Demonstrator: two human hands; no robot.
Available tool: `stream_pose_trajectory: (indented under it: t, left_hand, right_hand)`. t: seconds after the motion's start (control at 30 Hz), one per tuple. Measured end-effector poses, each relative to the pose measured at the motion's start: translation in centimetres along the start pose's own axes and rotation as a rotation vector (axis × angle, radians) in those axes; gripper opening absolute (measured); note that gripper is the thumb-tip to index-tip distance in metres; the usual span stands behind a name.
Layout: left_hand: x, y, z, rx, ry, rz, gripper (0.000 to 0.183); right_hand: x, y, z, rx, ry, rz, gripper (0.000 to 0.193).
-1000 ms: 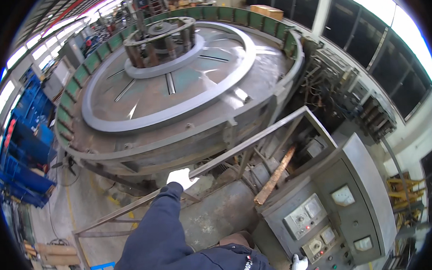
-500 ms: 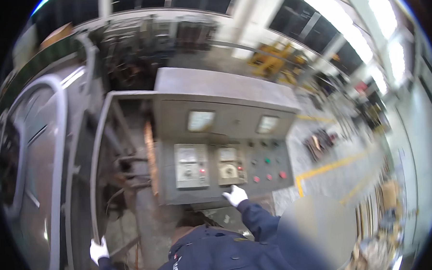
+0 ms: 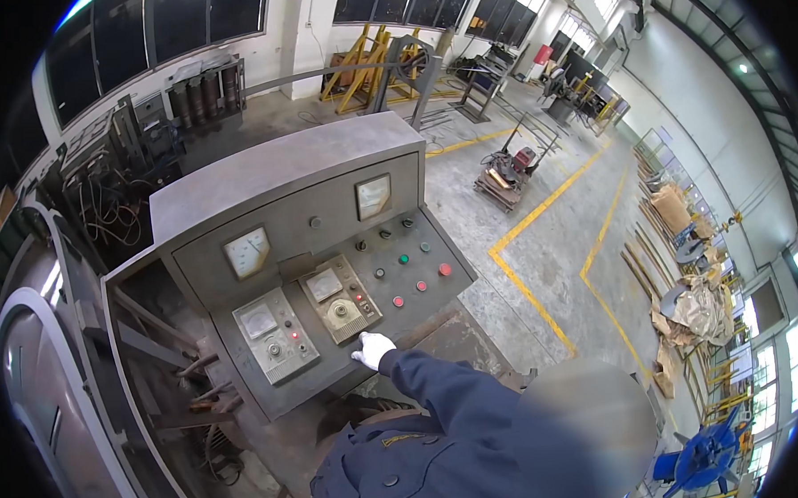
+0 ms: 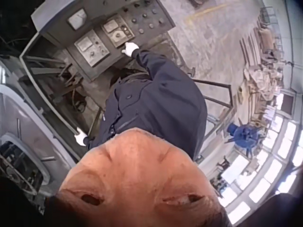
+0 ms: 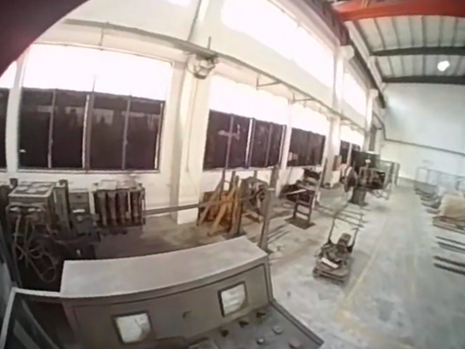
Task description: Operating a large industrial boring mill or vertical lathe via a control panel.
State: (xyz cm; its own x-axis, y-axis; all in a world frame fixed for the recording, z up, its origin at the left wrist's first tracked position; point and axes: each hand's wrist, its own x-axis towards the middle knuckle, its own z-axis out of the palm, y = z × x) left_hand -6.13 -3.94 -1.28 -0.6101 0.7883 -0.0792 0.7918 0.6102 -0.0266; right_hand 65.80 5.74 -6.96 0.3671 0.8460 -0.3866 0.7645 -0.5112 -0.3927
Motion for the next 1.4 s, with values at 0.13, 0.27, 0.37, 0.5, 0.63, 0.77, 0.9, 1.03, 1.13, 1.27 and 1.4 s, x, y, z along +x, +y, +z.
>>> stream_pose_trajectory:
  t: [0.13,0.27,0.37,0.5,0.63,0.77,0.9,1.03,1.13,1.27,1.4]
  left_hand:
    - [-0.3,0.3,-0.1,0.0,-0.008,0.014,0.082]
    - [-0.6,1.4,-0.4,-0.007,-0.015,0.024,0.081]
    - [-1.7,1.6,-1.2,-0.028,-0.041,-0.017,0.08]
    - [-0.8,2.1,0.0,-0.171,-0.108,-0.04,0.071]
    - [-1.2,3.7,-2.9,-0.14,-0.071,-0.028,0.068]
    - [-0.8,0.5,0.7,-0.123,-0.06,-0.072,0.067]
    - [-1.3,0.4,1.2,-0.086,-0.113,-0.088,0.07]
    - [-1.4,0.9,0.5,-0.081,-0.137,-0.088,0.069]
    - [-1.3,1.3,0.0,-0.095,-0.136,-0.09,0.068]
    - [-1.4,1.4,-0.6,-0.101,-0.149,-0.099,0.067]
    - [-1.3,1.2,-0.8,-0.11,-0.161,-0.101,0.067]
  right_hand:
    - [-0.3,-0.1,-0.4,0.006,-0.004,0.013,0.059]
    - [-0.1,0.5,-0.8,-0.022,0.002,-0.001,0.06]
    - [0.4,-0.4,-1.4,-0.042,-0.001,-0.062,0.067]
    - [-0.5,-0.9,-2.6,-0.083,-0.013,-0.066,0.08]
    - [0.5,2.4,-0.4,-0.09,0.127,-0.178,0.077]
    - [1.4,2.4,0.7,-0.045,0.093,-0.161,0.063]
    - [1.4,2.6,0.0,-0.027,0.102,-0.153,0.051]
    - [1.9,2.6,-0.1,0.026,0.099,-0.156,0.049]
    - [2.1,2.9,-0.1,0.037,0.09,-0.159,0.048]
    - [1.5,1.7,-0.6,-0.011,0.089,-0.17,0.045]
    - [1.3,1.6,-0.4,0.016,0.097,-0.172,0.046]
